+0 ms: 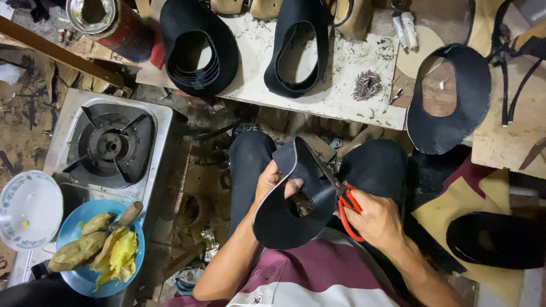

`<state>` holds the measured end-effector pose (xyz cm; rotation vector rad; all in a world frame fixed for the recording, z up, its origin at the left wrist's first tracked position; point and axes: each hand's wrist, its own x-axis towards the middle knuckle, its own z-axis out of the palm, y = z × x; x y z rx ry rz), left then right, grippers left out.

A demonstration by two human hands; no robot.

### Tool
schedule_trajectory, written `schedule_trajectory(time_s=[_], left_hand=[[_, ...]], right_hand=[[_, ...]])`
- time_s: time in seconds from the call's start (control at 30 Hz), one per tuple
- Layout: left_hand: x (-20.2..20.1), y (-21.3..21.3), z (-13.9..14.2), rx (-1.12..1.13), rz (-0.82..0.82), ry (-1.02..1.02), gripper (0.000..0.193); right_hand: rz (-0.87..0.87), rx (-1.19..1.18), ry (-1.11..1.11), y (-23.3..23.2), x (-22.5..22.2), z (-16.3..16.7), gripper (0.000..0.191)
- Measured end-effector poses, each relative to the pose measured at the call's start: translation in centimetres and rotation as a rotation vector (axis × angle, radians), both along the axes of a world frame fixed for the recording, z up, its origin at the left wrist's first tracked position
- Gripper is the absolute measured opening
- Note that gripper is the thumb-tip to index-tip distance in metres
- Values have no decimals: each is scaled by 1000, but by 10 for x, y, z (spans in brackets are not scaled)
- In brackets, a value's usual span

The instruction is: The person sits on the floor in front of a workbench and trims the edges of black shoe upper pieces with red-handled scissors. They pick up each piece, rotate it while cutting along the edge, and place finished pieces on the bench with others.

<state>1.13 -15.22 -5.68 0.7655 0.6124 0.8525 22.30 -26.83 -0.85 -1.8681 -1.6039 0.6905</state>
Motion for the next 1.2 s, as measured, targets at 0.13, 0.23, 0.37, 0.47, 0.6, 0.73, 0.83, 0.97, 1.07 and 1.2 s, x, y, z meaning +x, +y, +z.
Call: schedule_trajectory(time_s=[0.13, 0.23, 0.37, 0.47, 0.6, 0.73, 0.83, 0.97, 1.07, 1.2], left_hand=[[-9, 5, 18, 65, 16, 47, 67], [-10, 8, 13, 132, 73, 166, 64], [-1, 3, -15, 74, 181, 424, 45], [9, 1, -31, -13, 219, 388, 27], [19, 0, -29, -102, 343, 146, 24], [12, -10, -22, -307, 254, 56, 41], [-2, -10, -24, -216, 55, -199, 21], [-29, 17, -25, -86, 31, -488, 10], [-33, 37, -21, -274, 86, -272, 15], [-28, 40, -17, -167, -480, -182, 26]], right_hand=[[-216, -96, 186, -5, -2, -7, 24], [-253, 67, 174, -6, -2, -3, 38], [-6, 489, -13, -4, -10, 7, 62], [-53, 529, -36, 1, -22, 12, 72], [-179, 439, -59, 11, -33, 12, 81], [-140, 483, -81, 20, -30, 5, 76], [-113, 466, 108, 22, -17, 2, 66], [22, 331, 255, 21, 14, 13, 59], [212, 224, 261, 26, 26, 27, 50], [570, 162, 277, 44, 27, 41, 47]])
